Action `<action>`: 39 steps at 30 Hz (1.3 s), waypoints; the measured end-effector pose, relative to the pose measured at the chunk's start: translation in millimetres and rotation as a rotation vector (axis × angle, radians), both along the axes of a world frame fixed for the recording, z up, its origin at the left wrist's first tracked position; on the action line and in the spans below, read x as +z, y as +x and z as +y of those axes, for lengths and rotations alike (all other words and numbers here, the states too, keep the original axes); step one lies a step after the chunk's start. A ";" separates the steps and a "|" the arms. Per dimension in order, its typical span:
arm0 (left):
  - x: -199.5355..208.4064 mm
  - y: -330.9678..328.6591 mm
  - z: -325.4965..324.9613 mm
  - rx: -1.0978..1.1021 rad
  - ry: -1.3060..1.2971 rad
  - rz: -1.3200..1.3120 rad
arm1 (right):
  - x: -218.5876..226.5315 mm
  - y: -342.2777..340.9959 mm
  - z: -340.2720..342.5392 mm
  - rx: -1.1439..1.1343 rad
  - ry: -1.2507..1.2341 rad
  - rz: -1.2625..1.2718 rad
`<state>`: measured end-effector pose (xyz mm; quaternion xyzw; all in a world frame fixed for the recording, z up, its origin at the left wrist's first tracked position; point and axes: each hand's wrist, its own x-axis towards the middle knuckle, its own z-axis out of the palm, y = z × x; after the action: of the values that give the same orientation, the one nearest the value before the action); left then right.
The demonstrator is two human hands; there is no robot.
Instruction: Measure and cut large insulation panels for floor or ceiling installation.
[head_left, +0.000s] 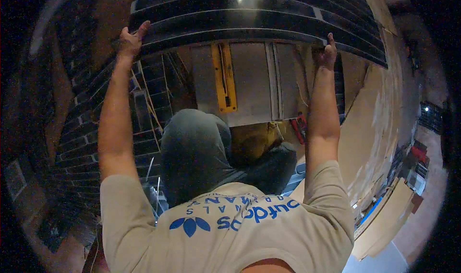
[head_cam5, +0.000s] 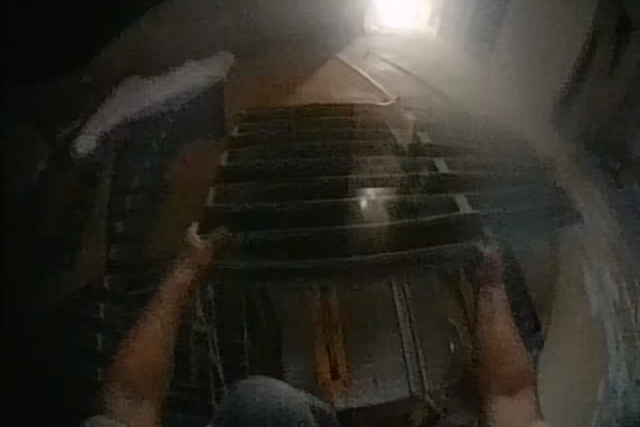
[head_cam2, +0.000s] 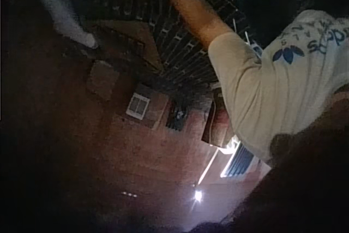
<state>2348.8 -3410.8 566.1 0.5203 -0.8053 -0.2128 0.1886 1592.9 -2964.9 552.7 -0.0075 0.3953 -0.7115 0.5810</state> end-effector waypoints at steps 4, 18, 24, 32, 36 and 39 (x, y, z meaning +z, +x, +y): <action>14.0 107.6 0.8 0.172 -0.050 -0.213 | -37.9 199.3 -75.6 -0.250 -0.278 0.191; 7.1 47.0 2.5 0.155 0.079 -0.042 | 5.4 167.7 -34.3 -0.221 -0.537 0.360; 1.6 57.9 6.3 0.147 0.072 -0.072 | 7.2 190.9 -35.5 -0.197 -0.513 0.507; -15.6 53.2 6.2 0.123 0.064 -0.087 | 38.8 203.9 -38.9 -0.380 -0.186 0.253; -22.0 78.7 2.9 0.153 0.077 -0.125 | 34.1 224.4 -52.9 -0.388 -0.011 0.172; -17.3 93.1 0.3 0.117 -0.056 -0.176 | -6.0 208.5 -50.9 -0.259 -0.312 0.272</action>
<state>2441.8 -3410.5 548.8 0.5777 -0.7925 -0.1322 0.1438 1801.4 -3015.8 546.7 -0.1423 0.3529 -0.8248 0.4181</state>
